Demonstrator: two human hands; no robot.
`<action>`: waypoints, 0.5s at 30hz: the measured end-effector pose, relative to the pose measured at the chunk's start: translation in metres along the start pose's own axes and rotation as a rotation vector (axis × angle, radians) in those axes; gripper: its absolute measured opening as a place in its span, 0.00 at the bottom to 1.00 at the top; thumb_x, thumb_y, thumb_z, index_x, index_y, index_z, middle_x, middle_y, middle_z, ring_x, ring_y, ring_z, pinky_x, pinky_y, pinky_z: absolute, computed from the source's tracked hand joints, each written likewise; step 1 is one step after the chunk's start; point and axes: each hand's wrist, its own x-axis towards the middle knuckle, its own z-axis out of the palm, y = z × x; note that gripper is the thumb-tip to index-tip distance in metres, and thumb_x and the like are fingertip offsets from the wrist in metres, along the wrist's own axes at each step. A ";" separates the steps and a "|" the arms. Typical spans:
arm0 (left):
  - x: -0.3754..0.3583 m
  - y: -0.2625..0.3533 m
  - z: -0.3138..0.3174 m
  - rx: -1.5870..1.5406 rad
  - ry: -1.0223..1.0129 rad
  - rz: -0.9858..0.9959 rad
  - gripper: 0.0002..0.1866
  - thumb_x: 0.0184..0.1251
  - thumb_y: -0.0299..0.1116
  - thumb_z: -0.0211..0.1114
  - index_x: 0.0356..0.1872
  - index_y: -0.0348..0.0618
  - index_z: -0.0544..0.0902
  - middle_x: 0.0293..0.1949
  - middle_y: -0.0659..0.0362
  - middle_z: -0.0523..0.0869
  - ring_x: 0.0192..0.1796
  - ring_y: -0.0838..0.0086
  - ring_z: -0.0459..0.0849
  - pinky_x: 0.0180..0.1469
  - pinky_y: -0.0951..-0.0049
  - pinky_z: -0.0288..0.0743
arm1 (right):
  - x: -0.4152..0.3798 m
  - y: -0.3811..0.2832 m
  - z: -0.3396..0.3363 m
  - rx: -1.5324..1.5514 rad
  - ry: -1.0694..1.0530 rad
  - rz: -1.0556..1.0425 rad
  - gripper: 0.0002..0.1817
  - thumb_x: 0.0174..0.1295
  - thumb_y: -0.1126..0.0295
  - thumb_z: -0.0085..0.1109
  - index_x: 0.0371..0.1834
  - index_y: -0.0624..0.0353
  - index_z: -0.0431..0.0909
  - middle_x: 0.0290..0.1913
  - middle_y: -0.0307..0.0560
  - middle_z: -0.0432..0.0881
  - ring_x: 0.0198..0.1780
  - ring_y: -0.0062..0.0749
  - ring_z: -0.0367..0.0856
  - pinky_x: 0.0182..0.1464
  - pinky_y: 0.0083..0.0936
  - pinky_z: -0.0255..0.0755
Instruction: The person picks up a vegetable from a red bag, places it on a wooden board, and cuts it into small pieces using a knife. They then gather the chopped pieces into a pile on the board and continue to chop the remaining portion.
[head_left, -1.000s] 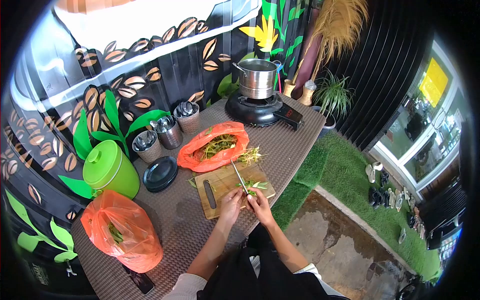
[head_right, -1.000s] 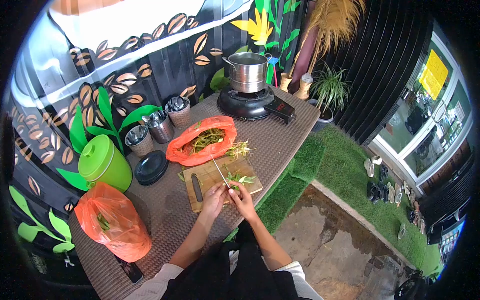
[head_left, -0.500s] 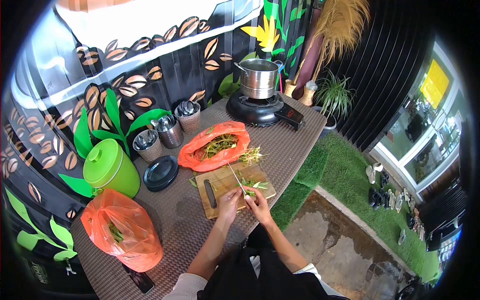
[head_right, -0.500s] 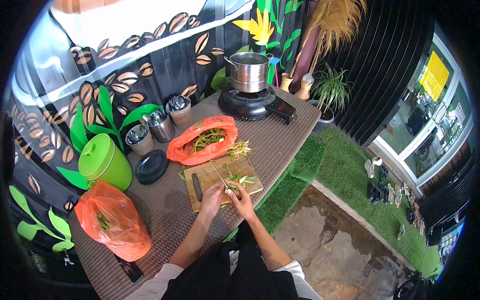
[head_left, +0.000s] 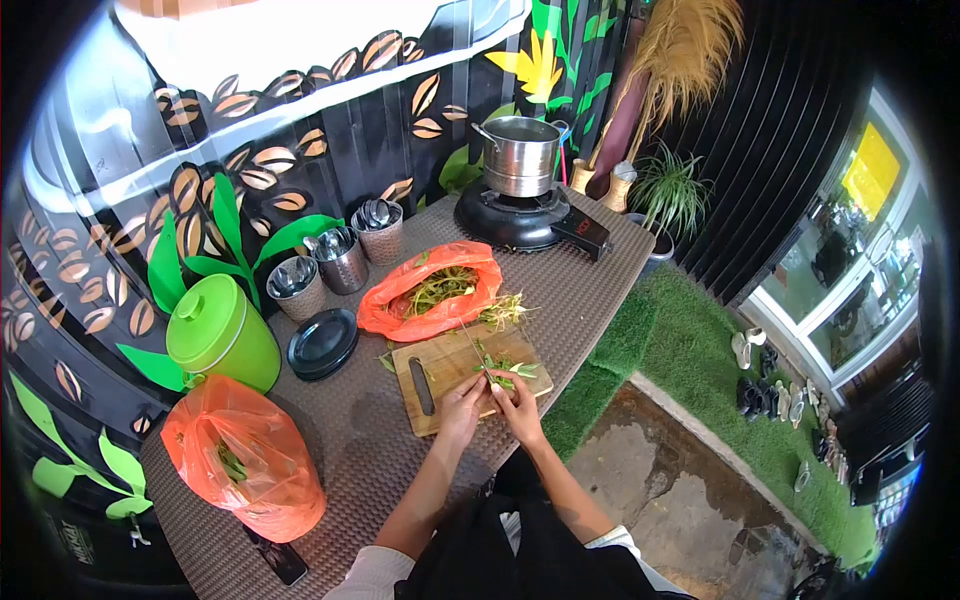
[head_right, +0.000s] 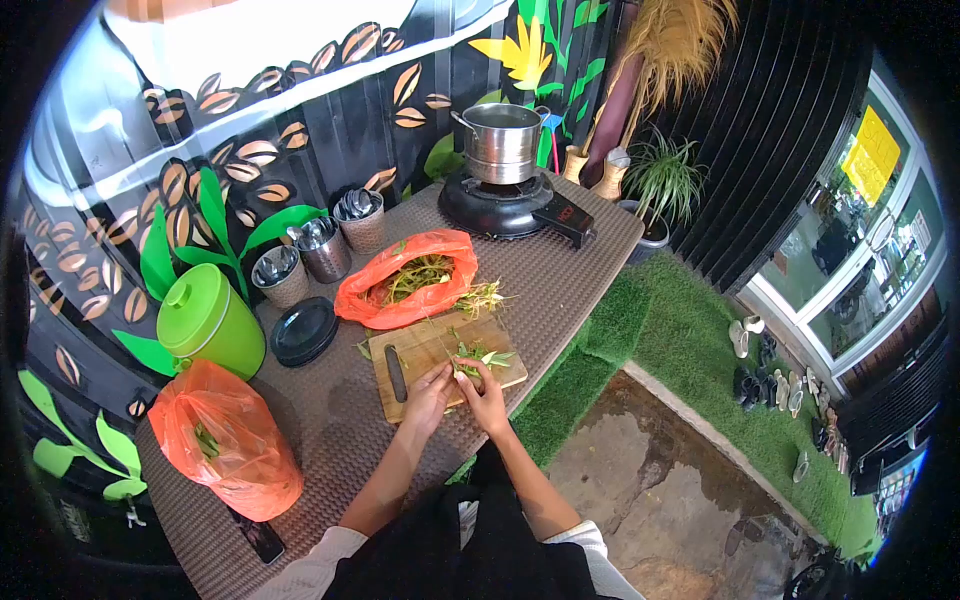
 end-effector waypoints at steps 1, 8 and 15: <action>0.000 0.000 -0.001 -0.061 0.013 -0.033 0.13 0.66 0.26 0.62 0.50 0.32 0.80 0.49 0.56 0.82 0.49 0.75 0.80 0.54 0.74 0.74 | 0.001 -0.002 0.000 0.000 0.001 -0.001 0.15 0.69 0.70 0.53 0.58 0.57 0.72 0.20 0.26 0.65 0.21 0.10 0.58 0.22 0.14 0.51; 0.014 -0.009 -0.038 -0.198 0.136 -0.172 0.11 0.65 0.24 0.62 0.47 0.32 0.79 0.47 0.53 0.82 0.49 0.70 0.81 0.57 0.69 0.77 | 0.016 0.025 -0.006 -0.349 -0.032 0.033 0.15 0.69 0.64 0.54 0.53 0.59 0.78 0.17 0.29 0.67 0.18 0.11 0.61 0.20 0.14 0.53; 0.022 -0.004 -0.053 -0.001 0.271 -0.081 0.12 0.66 0.25 0.61 0.48 0.31 0.78 0.42 0.56 0.84 0.44 0.73 0.83 0.51 0.72 0.80 | 0.031 0.003 -0.013 0.087 0.040 0.491 0.15 0.70 0.56 0.50 0.37 0.57 0.74 0.17 0.33 0.66 0.14 0.16 0.61 0.14 0.17 0.54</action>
